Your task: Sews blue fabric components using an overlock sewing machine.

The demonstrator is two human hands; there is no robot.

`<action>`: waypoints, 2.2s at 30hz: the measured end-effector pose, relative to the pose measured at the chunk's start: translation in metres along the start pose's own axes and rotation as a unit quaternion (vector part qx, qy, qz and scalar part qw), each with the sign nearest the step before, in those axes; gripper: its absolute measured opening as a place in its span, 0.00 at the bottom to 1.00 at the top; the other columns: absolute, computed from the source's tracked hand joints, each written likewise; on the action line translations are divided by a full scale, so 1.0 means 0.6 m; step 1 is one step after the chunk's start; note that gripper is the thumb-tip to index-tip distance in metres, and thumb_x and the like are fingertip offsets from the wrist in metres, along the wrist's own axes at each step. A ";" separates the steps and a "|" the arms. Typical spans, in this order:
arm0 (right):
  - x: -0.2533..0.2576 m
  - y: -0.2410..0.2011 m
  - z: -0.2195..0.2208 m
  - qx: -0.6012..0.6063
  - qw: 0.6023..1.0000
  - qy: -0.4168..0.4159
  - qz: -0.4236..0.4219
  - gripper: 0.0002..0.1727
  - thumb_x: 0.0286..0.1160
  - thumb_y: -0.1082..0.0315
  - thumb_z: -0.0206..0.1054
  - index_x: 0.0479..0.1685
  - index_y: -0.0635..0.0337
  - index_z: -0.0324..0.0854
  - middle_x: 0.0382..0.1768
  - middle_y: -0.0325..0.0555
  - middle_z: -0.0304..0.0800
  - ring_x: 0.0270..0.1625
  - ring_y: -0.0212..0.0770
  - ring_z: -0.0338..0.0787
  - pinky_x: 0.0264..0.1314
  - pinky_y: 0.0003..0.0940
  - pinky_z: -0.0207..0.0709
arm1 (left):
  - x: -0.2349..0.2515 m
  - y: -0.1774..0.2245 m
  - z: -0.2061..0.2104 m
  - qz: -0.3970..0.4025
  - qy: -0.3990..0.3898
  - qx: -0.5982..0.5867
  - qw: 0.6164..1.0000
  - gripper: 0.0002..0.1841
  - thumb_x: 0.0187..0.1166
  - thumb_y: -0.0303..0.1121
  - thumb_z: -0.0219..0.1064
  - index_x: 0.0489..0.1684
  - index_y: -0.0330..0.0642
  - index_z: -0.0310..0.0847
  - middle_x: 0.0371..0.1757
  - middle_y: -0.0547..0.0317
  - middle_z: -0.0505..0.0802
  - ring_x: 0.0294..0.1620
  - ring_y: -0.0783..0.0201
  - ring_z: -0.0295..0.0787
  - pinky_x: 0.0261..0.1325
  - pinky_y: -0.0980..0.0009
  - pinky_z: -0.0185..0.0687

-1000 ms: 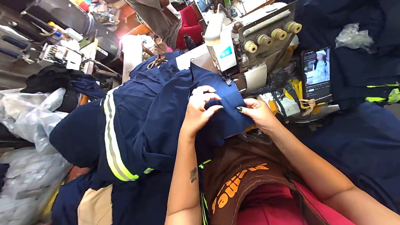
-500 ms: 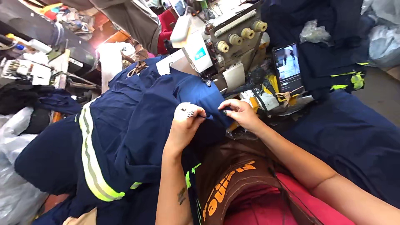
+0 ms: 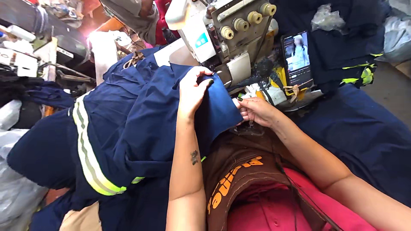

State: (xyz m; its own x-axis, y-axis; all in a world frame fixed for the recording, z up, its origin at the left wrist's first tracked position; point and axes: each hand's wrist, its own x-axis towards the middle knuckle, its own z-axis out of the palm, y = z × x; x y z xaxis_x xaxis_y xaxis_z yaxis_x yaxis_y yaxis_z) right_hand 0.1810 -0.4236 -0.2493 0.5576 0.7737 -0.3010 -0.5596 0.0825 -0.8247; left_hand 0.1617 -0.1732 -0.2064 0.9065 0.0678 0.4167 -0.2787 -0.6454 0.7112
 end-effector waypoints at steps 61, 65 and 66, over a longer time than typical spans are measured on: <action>0.110 -0.008 0.059 -0.290 0.899 0.134 -0.299 0.19 0.82 0.77 0.62 0.68 0.56 0.85 0.36 0.42 0.95 0.26 0.32 0.90 0.26 0.27 0.87 | 0.126 -0.086 -0.043 -0.199 0.018 0.350 0.915 0.19 0.89 0.36 0.56 0.71 0.35 0.79 0.69 0.38 0.88 0.70 0.38 0.85 0.72 0.40 0.77; 0.096 -0.017 0.065 -0.348 0.887 0.139 -0.270 0.18 0.83 0.74 0.61 0.67 0.54 0.86 0.31 0.40 0.93 0.23 0.31 0.88 0.27 0.28 0.85 | 0.090 -0.089 -0.073 -0.235 0.117 0.307 0.915 0.20 0.87 0.28 0.55 0.73 0.32 0.78 0.74 0.35 0.84 0.75 0.37 0.81 0.75 0.41 0.75; 0.093 -0.026 0.071 -0.365 0.878 0.137 -0.279 0.15 0.83 0.74 0.61 0.62 0.56 0.88 0.32 0.40 0.93 0.25 0.31 0.88 0.28 0.29 0.86 | 0.065 -0.079 -0.080 -0.218 0.176 0.287 0.916 0.20 0.87 0.27 0.53 0.73 0.31 0.77 0.73 0.36 0.84 0.75 0.41 0.81 0.76 0.45 0.75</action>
State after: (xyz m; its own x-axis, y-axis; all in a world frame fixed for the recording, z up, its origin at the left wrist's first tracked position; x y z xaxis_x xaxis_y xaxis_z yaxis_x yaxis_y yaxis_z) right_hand 0.1951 -0.3549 -0.2328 0.8028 0.5518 0.2259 0.3331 -0.1009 -0.9375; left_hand 0.1952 -0.1036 -0.1968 0.7061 0.5894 0.3924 0.3889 -0.7859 0.4807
